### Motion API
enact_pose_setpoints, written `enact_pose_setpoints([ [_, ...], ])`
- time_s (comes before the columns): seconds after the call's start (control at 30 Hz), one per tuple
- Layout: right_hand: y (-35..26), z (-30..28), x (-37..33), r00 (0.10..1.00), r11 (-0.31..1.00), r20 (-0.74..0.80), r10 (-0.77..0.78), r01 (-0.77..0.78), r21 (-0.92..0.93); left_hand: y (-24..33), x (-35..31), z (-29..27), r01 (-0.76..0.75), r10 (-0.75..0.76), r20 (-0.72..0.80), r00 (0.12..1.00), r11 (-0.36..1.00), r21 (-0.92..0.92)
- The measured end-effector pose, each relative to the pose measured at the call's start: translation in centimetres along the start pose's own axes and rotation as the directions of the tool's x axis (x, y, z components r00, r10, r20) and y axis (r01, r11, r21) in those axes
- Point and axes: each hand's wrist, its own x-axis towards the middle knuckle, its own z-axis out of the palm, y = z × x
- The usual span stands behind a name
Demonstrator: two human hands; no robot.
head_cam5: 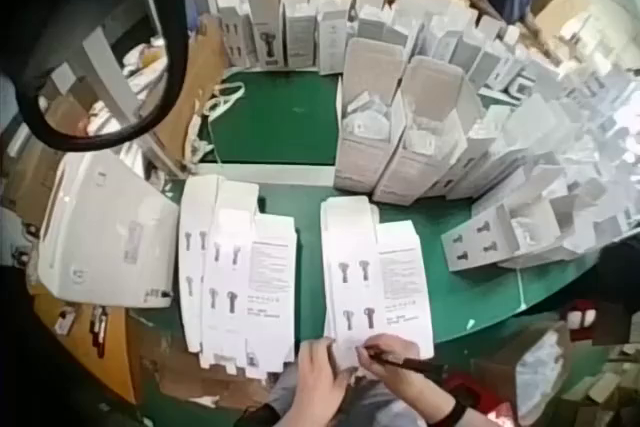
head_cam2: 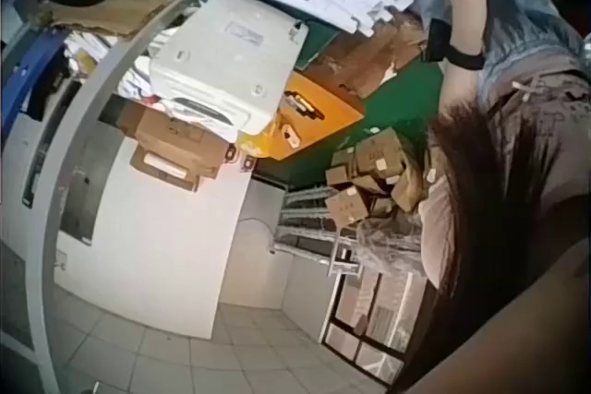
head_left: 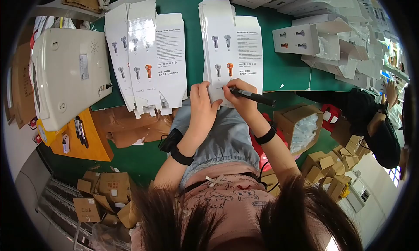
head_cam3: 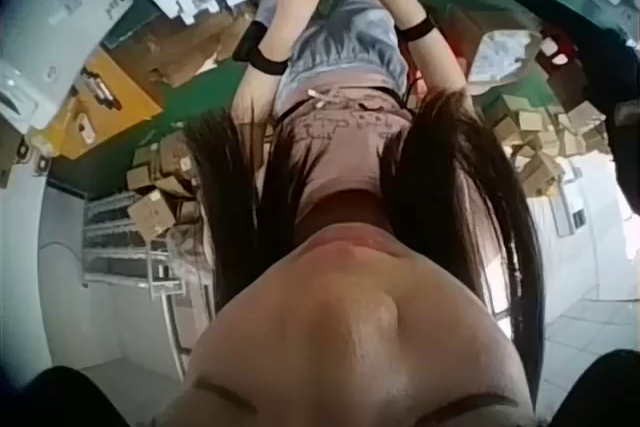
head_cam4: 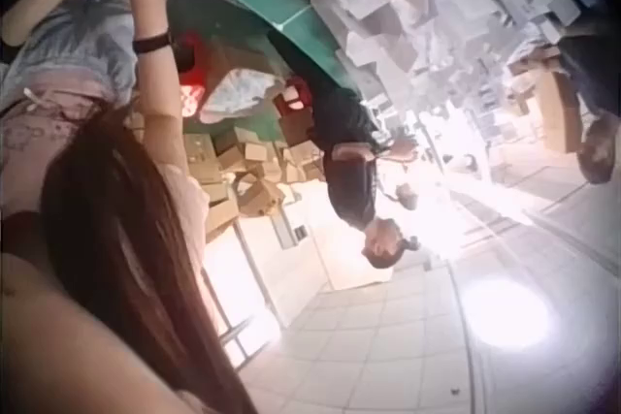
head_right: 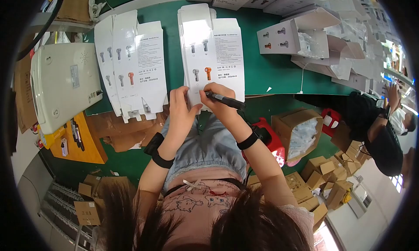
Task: The person marks a stack of product boxes with a pen, retrieves more boxes from a paper bag, and then places the boxes into open containers on the table.
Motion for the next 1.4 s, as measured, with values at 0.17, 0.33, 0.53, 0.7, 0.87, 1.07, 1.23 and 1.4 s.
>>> enact_pose_setpoints([
  [0.17,0.3,0.3,-0.1,0.983,0.913,-0.137,0.121,-0.056,0.403,0.0,0.2,-0.4,0.072,-0.075,-0.027,0.997,0.993,-0.094],
  [0.33,-0.2,0.0,0.1,0.932,0.549,-0.215,0.292,0.021,0.836,0.0,0.3,-0.7,0.077,-0.084,-0.053,0.995,0.989,-0.126],
  [0.53,-2.3,-2.6,1.1,0.912,0.478,-0.331,0.243,0.185,0.859,0.9,-0.5,-2.9,0.144,-0.159,-0.063,0.985,0.972,-0.188],
  [0.7,-2.1,-5.5,3.1,0.863,0.582,-0.473,0.178,0.295,0.758,3.9,-1.6,-12.3,0.253,-0.399,-0.234,0.886,0.842,-0.477],
  [0.87,-1.4,-4.6,5.5,0.925,0.779,-0.328,0.194,0.058,0.624,3.4,-1.5,-13.4,0.165,0.124,-0.617,0.778,0.906,0.390],
  [1.07,-0.5,-2.4,7.5,0.958,0.907,-0.250,0.138,-0.022,0.420,3.4,-0.2,-7.7,-0.013,0.005,-0.184,0.983,0.999,-0.038],
  [1.23,-0.8,-2.0,7.9,0.959,0.969,-0.270,0.083,-0.014,0.248,2.1,0.7,-3.0,-0.011,0.009,-0.041,0.999,0.999,-0.050],
  [1.4,-0.6,-1.5,7.2,0.943,0.941,-0.319,0.094,0.020,0.337,1.5,1.2,-0.7,0.009,-0.009,-0.033,0.999,1.000,0.005],
])
